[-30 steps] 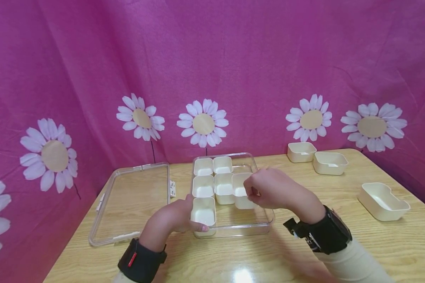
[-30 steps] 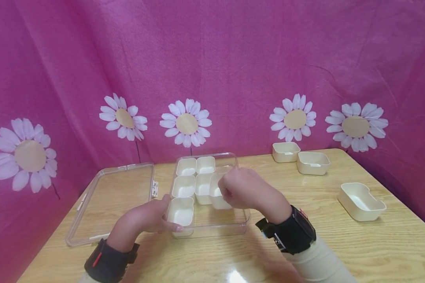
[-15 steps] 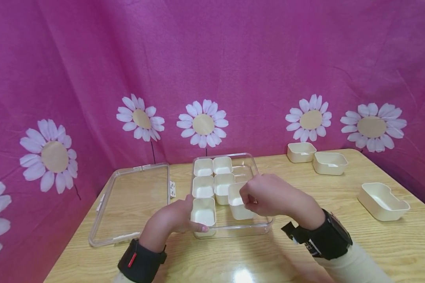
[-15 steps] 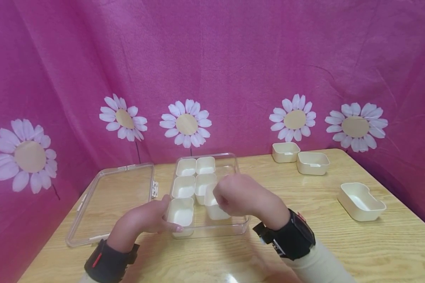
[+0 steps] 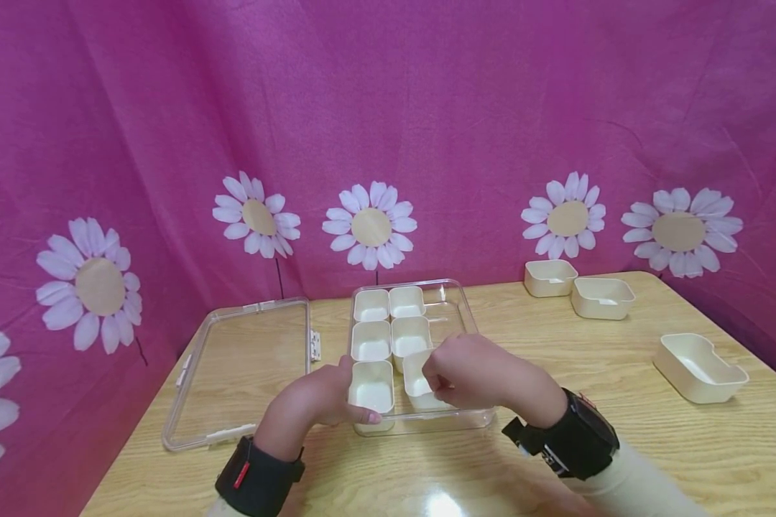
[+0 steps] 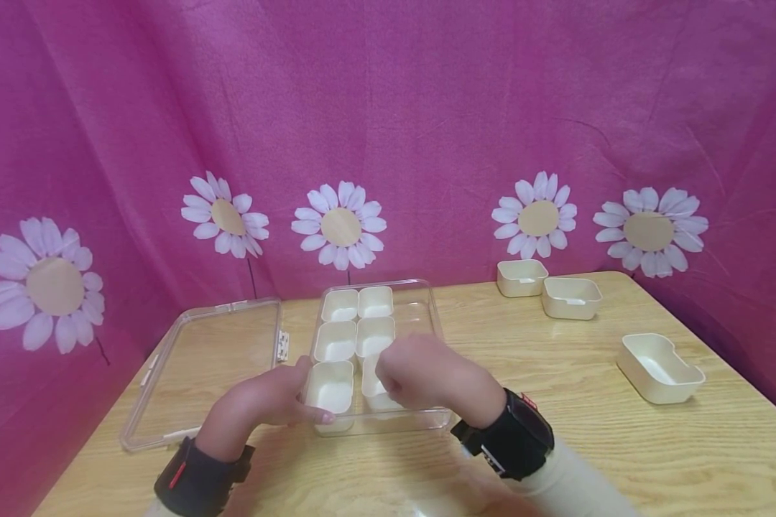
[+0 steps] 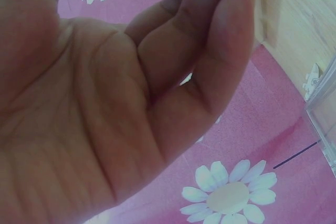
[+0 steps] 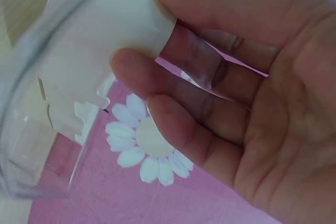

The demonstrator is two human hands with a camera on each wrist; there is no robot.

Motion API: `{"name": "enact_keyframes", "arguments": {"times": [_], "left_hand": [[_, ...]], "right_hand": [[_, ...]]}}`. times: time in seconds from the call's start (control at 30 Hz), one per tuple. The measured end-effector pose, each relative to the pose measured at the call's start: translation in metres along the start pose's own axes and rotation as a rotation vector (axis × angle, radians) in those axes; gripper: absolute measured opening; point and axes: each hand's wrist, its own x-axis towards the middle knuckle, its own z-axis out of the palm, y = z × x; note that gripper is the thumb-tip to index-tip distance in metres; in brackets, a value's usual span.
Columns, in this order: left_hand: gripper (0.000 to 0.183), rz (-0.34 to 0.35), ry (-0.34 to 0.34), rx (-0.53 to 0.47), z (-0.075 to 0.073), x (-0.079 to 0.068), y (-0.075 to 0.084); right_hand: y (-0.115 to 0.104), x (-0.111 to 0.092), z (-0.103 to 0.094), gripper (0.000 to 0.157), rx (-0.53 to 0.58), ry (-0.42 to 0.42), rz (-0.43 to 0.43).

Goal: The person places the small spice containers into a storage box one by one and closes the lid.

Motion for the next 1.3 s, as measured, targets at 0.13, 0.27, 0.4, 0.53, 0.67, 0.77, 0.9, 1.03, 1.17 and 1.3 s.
{"name": "enact_keyframes", "arguments": {"times": [0.13, 0.27, 0.4, 0.53, 0.67, 0.77, 0.9, 1.03, 1.17, 1.3], "left_hand": [[0.1, 0.013, 0.006, -0.009, 0.0, 0.0, -0.001], [0.098, 0.014, 0.002, -0.026, 0.0, -0.001, -0.001], [0.096, 0.022, 0.004, -0.026, -0.001, -0.001, -0.001], [0.096, 0.022, 0.005, -0.015, -0.001, -0.001, 0.0], [0.097, 0.014, 0.003, -0.013, 0.0, -0.001, 0.0], [0.097, 0.01, 0.002, -0.015, 0.001, 0.0, 0.0], [0.096, 0.011, 0.003, -0.016, 0.001, -0.001, 0.0], [0.096, 0.015, 0.009, -0.004, 0.0, -0.002, 0.0], [0.096, 0.016, 0.011, -0.007, 0.0, -0.002, 0.0], [0.094, 0.025, 0.009, -0.025, 0.0, -0.002, 0.0]], "right_hand": [[-0.004, 0.002, 0.005, 0.033, -0.018, -0.003, -0.007], [-0.008, 0.004, 0.009, 0.035, -0.024, -0.01, -0.006], [-0.01, 0.004, 0.012, 0.036, -0.021, -0.009, 0.001], [-0.009, 0.005, 0.013, 0.035, -0.012, -0.014, 0.009], [-0.009, 0.005, 0.013, 0.037, 0.015, -0.035, 0.014], [-0.01, 0.005, 0.014, 0.041, 0.043, -0.056, 0.006], [-0.011, 0.006, 0.017, 0.043, 0.071, -0.088, -0.005], [-0.012, 0.006, 0.017, 0.039, 0.075, -0.106, 0.013], [-0.012, 0.005, 0.016, 0.036, 0.076, -0.113, 0.023], [-0.012, 0.006, 0.016, 0.04, 0.08, -0.116, 0.017]]}}
